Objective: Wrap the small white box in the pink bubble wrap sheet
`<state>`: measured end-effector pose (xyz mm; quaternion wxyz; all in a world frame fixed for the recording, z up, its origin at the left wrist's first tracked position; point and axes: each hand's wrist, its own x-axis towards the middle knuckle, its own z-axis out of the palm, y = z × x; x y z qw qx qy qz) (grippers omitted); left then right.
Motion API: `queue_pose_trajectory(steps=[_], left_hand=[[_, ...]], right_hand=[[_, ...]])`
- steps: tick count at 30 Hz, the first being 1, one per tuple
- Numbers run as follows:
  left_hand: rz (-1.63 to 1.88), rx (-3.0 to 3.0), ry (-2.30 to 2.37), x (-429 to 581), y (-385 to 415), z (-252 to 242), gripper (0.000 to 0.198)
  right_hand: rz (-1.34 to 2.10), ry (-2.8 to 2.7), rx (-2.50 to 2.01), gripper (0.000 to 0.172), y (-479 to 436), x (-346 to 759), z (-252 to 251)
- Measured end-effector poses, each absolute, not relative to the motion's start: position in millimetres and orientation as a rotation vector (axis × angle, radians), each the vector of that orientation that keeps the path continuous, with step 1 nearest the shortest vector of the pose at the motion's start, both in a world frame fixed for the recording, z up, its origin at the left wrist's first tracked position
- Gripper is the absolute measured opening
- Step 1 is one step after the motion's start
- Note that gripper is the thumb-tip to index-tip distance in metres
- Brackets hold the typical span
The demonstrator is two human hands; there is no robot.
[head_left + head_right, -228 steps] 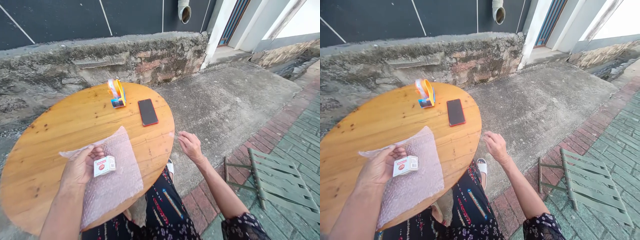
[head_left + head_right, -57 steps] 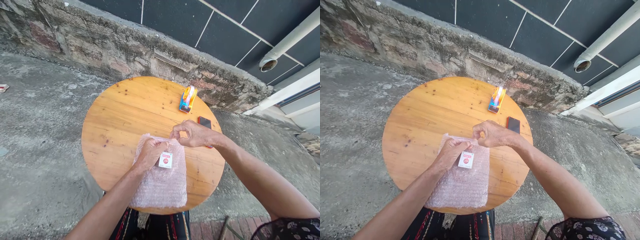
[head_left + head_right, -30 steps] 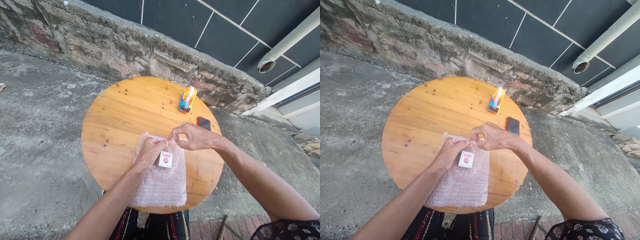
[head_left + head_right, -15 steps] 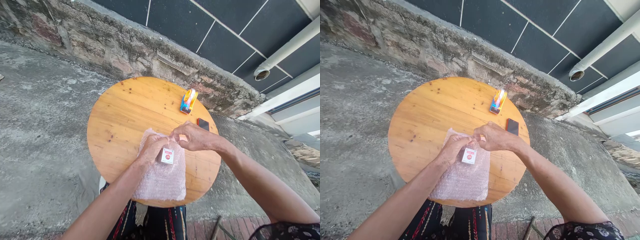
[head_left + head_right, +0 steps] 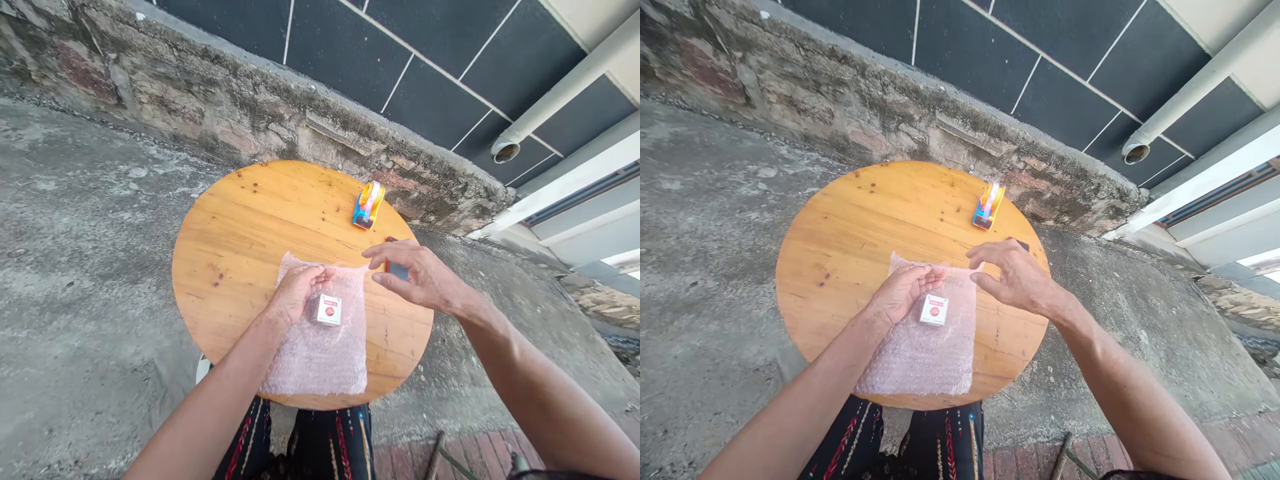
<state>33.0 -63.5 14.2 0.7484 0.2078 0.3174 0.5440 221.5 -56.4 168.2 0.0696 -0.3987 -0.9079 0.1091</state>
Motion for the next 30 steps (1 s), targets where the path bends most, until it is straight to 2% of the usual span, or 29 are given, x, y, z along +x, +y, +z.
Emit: queue_pose_trajectory(steps=[4,10,21,27,30], left_hand=[[1.183,0.446,0.701,32,-63,15,0.017],[1.172,0.481,0.729,31,-64,17,0.018],[1.185,0.544,0.770,33,-64,14,0.020],[1.097,0.587,0.860,17,-74,34,0.020],[1.116,0.881,0.999,2,-84,59,0.023]], right_hand=[[0.331,-2.530,-1.318,0.020,-52,242,136],[0.112,-2.481,-1.281,0.031,-43,227,99],[0.404,-2.376,-1.177,0.007,-20,213,58],[0.519,-2.243,-1.132,0.006,-14,211,48],[0.515,-2.216,-1.140,0.006,-12,212,48]])
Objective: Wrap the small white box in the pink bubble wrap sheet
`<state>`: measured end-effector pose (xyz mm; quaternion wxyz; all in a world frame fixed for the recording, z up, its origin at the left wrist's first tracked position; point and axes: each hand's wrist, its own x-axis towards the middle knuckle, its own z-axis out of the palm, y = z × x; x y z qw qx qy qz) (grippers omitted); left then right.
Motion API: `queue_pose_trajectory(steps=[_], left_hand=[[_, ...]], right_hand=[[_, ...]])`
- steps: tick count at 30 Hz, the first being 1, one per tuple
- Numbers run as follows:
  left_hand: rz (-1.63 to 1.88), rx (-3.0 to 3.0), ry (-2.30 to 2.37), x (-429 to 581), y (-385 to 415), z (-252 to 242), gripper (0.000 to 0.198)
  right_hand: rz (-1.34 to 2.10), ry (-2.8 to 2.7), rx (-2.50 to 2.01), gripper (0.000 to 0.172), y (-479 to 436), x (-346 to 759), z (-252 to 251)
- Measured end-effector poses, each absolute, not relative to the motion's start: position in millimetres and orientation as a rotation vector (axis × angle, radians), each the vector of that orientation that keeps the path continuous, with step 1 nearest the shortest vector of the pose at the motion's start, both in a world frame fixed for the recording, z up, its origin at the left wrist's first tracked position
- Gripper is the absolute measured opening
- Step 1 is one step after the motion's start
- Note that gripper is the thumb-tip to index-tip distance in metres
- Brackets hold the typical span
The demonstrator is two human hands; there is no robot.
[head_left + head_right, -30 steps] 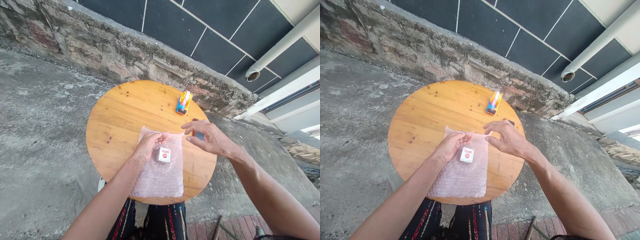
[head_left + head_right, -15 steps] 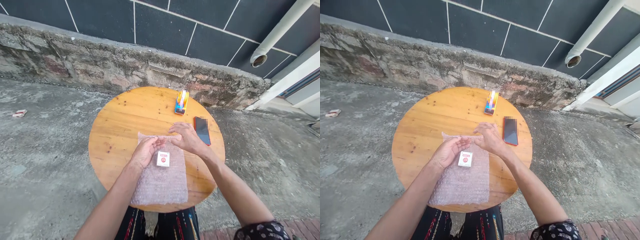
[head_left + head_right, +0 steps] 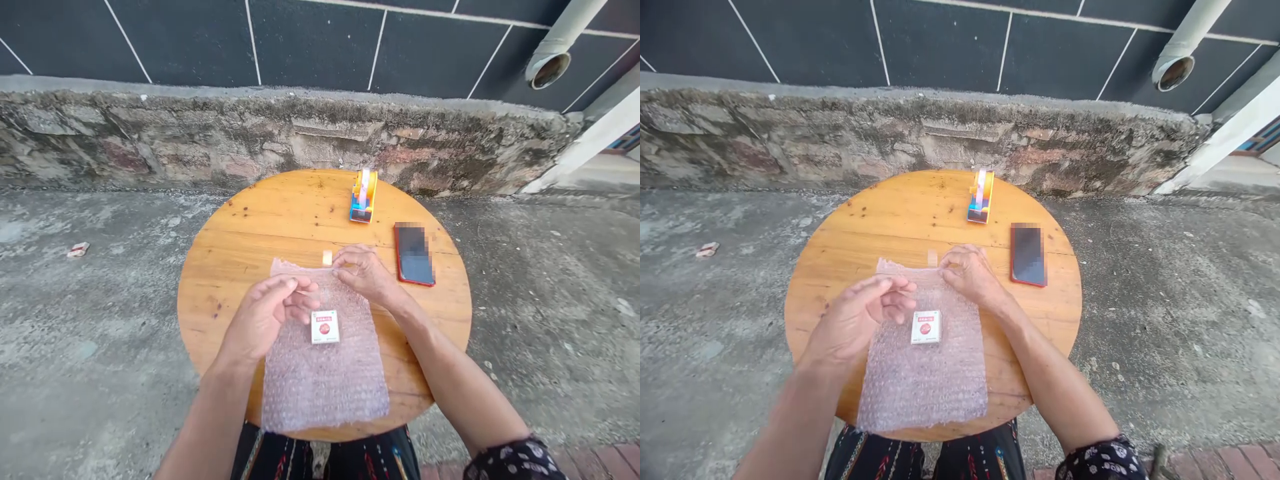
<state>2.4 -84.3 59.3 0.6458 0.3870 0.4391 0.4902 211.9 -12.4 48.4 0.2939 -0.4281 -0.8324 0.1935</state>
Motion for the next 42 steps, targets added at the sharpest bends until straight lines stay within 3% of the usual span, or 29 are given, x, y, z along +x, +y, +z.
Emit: queue_pose_trajectory(steps=[4,9,12,17,25,42], left_hand=[[1.260,1.573,1.538,-6,-76,81,0.019],[0.793,2.149,1.567,0,-35,68,0.033],[0.660,2.140,1.520,6,-21,56,0.025],[0.759,2.046,1.447,12,-18,46,0.012],[0.877,1.950,1.292,8,-16,37,0.012],[0.913,2.065,1.264,9,-15,39,0.009]], right_hand=[[0.513,-2.198,-1.162,0.008,-11,211,45],[0.477,-2.149,-1.207,0.008,-13,206,38],[0.459,-2.114,-1.227,0.008,-14,205,34],[0.428,-2.086,-1.230,0.008,-14,204,31],[0.597,-2.057,-1.121,0.006,-11,202,28],[0.513,-2.034,-1.105,0.009,-11,203,30]])
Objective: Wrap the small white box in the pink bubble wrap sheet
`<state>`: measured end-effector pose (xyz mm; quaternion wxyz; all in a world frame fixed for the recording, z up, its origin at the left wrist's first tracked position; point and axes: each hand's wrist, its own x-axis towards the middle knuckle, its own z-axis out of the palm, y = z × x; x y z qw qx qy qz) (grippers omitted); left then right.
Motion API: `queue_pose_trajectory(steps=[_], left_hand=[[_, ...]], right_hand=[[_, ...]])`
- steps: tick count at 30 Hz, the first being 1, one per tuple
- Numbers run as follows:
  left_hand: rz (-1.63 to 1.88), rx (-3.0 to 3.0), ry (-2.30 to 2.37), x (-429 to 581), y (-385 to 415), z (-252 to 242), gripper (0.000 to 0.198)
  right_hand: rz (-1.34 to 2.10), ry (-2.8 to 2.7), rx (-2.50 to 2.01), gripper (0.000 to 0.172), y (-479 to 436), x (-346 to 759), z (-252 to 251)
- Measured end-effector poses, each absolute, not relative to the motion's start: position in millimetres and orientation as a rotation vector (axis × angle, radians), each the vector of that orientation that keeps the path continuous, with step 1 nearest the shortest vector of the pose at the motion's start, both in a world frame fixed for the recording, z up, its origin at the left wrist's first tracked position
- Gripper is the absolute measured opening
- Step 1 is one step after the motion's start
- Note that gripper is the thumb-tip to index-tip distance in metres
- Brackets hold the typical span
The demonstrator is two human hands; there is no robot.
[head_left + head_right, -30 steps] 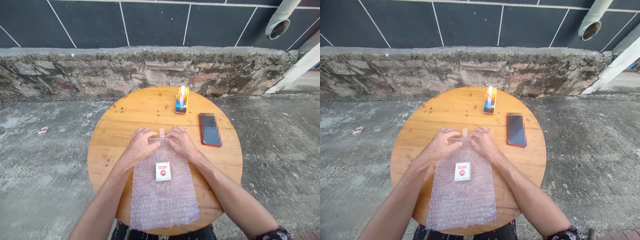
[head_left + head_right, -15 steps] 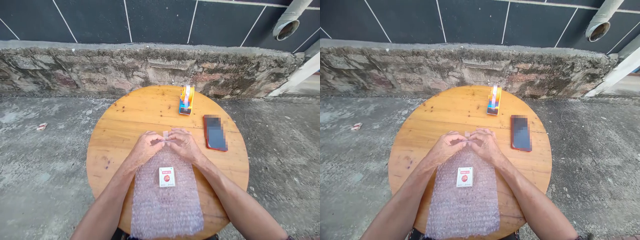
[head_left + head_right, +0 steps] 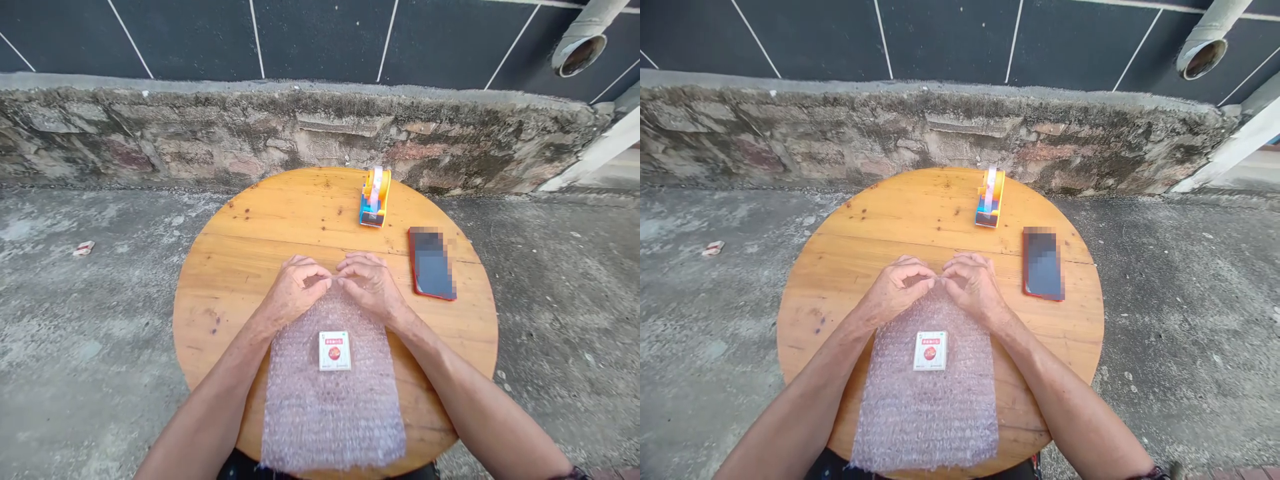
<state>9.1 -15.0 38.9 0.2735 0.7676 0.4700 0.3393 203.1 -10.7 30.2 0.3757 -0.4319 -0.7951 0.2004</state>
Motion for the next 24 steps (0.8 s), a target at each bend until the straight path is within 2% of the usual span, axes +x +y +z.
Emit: queue_pose_trajectory(steps=[10,24], left_hand=[[0.783,1.962,1.411,0,-12,38,0.014],[0.738,1.895,1.662,-20,-11,34,0.016]], right_hand=[[0.615,-1.999,-1.194,0.003,2,212,23],[0.511,-1.984,-1.364,0.010,10,220,15]])
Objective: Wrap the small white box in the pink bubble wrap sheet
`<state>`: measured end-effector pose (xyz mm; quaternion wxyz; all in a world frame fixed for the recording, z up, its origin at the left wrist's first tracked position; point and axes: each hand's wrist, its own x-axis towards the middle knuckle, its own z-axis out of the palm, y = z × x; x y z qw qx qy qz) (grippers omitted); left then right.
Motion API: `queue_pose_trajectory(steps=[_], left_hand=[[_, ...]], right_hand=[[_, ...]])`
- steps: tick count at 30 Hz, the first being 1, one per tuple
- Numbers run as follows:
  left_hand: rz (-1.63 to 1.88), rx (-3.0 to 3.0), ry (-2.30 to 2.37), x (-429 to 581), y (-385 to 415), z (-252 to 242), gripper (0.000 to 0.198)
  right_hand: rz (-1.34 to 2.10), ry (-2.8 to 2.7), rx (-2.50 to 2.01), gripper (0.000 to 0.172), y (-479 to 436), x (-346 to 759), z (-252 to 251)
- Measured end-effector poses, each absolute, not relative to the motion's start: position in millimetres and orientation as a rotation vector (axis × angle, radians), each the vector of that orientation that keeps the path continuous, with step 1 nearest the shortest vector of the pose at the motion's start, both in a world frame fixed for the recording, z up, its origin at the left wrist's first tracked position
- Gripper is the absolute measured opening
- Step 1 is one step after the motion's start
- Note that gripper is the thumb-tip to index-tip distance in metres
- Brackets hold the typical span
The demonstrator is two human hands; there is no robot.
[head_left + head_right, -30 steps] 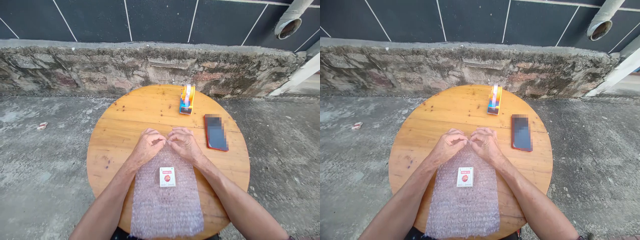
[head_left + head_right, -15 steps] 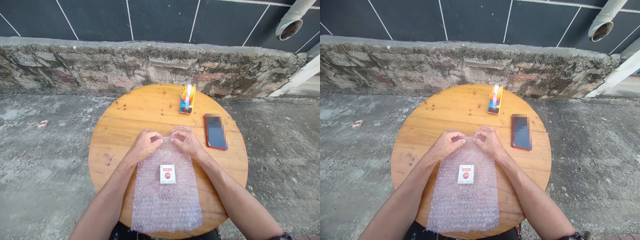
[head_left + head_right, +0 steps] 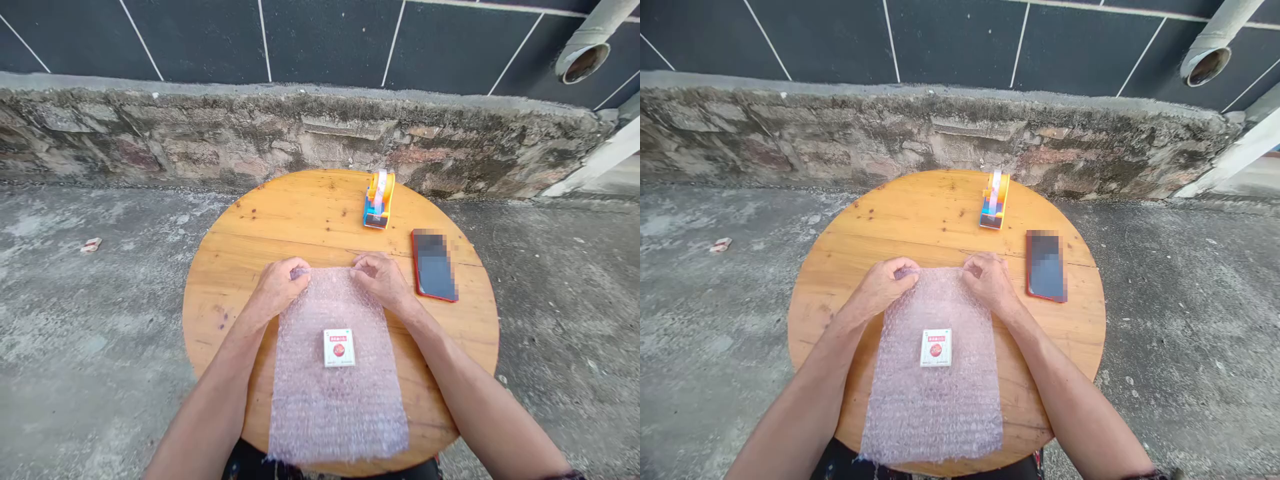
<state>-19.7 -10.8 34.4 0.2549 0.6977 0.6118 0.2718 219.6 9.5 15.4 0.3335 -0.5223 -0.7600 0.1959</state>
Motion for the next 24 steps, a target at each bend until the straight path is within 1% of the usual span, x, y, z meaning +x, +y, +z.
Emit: queue_pose_trajectory(steps=[4,11,17,20,24], left_hand=[[0.808,1.931,1.750,-12,-8,30,0.017],[0.970,1.974,1.816,-8,1,14,0.026],[0.908,1.940,1.918,-9,2,15,0.038],[0.886,1.889,1.937,-13,0,19,0.047],[0.872,1.861,1.910,-15,-2,22,0.049]], right_hand=[[0.379,-1.987,-1.446,0.011,9,218,16],[0.202,-1.976,-1.480,0.011,13,217,13],[0.179,-1.970,-1.561,0.015,15,221,14],[0.187,-1.975,-1.606,0.011,16,225,14],[0.190,-1.958,-1.628,0.009,17,227,13]])
